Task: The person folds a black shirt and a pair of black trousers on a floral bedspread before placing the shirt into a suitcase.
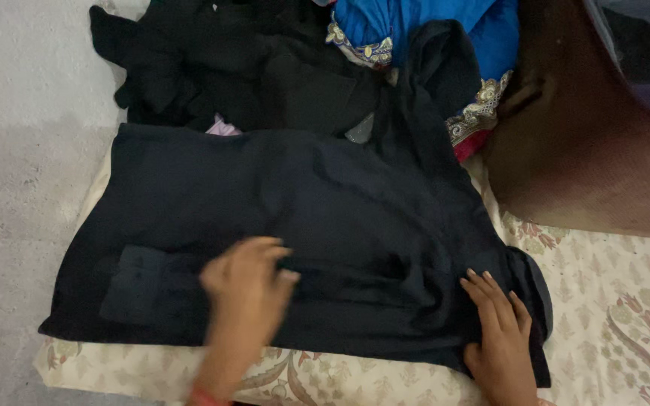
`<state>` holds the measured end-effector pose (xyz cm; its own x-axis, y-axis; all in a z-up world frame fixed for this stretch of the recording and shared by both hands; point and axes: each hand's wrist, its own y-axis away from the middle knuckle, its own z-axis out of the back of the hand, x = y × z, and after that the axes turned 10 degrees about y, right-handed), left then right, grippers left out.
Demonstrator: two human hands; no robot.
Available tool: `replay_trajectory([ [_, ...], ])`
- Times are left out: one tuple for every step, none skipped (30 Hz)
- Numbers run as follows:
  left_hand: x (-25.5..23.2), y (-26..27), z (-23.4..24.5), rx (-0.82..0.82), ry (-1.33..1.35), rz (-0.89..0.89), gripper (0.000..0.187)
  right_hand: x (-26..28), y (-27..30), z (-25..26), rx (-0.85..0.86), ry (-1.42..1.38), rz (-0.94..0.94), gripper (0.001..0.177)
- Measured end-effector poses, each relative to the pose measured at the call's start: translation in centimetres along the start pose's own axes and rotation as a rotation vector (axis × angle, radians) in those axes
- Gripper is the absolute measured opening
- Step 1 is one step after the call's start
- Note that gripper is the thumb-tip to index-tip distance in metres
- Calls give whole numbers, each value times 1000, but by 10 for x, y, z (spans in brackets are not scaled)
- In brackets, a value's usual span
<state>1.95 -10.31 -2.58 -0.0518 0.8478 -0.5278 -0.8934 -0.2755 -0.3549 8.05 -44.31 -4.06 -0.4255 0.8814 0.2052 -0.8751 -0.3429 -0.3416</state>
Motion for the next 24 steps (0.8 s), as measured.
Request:
replay_trajectory([
  [-21,1,-11,56,50,-139,44,1,0,0,-8,-3,3,88],
  [-40,3,-21,112,103,-278,46,2,-1,0,-13,-4,3,89],
  [-56,2,-30,100,151,-353,45,2,-1,1,-19,-4,4,89],
  [-68,-1,-37,84,199,-430,44,2,-1,1,-20,4,5,89],
  [-74,-5,-43,122,203,-413,33,2,-1,0,-21,12,6,89],
  [-79,-11,-50,162,208,-393,23,1,0,0,-18,19,5,89],
  [-80,-17,-55,203,212,-374,14,-1,2,0,-42,36,8,88],
  [-78,-24,-56,157,261,-319,13,-3,4,-2,-69,50,12,86],
  [-73,-32,-55,112,310,-264,14,-5,6,-3,-96,65,15,85],
  [-69,-39,-53,69,358,-211,16,-6,8,-6,-115,79,-2,82],
  [-66,-44,-51,84,335,-142,15,-9,8,-8,-134,94,-19,78],
  [-64,-47,-49,103,311,-72,16,-10,10,-10,-149,108,-40,75],
  [-64,-48,-47,122,286,-2,18,-11,11,-11,-113,130,-54,76],
  [-65,-48,-46,99,288,-56,18,-11,11,-11,-79,155,-69,76],
  [-66,-48,-47,75,290,-110,19,-11,11,-10,-44,179,-84,77],
  [-67,-46,-47,49,294,-161,20,-13,11,-7,-36,150,-52,76],
  [-67,-43,-46,41,289,-189,22,-14,11,-3,-27,121,-19,76],
  [-67,-40,-45,30,284,-220,24,-13,10,2,-24,92,13,77],
  [-67,-38,-44,18,278,-252,27,-11,9,7,-20,72,18,76],
  [-67,-34,-43,8,266,-268,30,-8,7,12,-20,51,27,75],
  [-67,-30,-41,-2,253,-285,33,-4,5,18,-20,30,35,75],
  [-66,-25,-40,-11,241,-298,37,2,2,24,15,-24,42,75],
  [-66,-21,-40,-11,231,-294,39,8,-2,32,49,-78,48,76],
  [-65,-16,-39,-9,218,-288,40,16,-7,37,86,-135,56,76],
])
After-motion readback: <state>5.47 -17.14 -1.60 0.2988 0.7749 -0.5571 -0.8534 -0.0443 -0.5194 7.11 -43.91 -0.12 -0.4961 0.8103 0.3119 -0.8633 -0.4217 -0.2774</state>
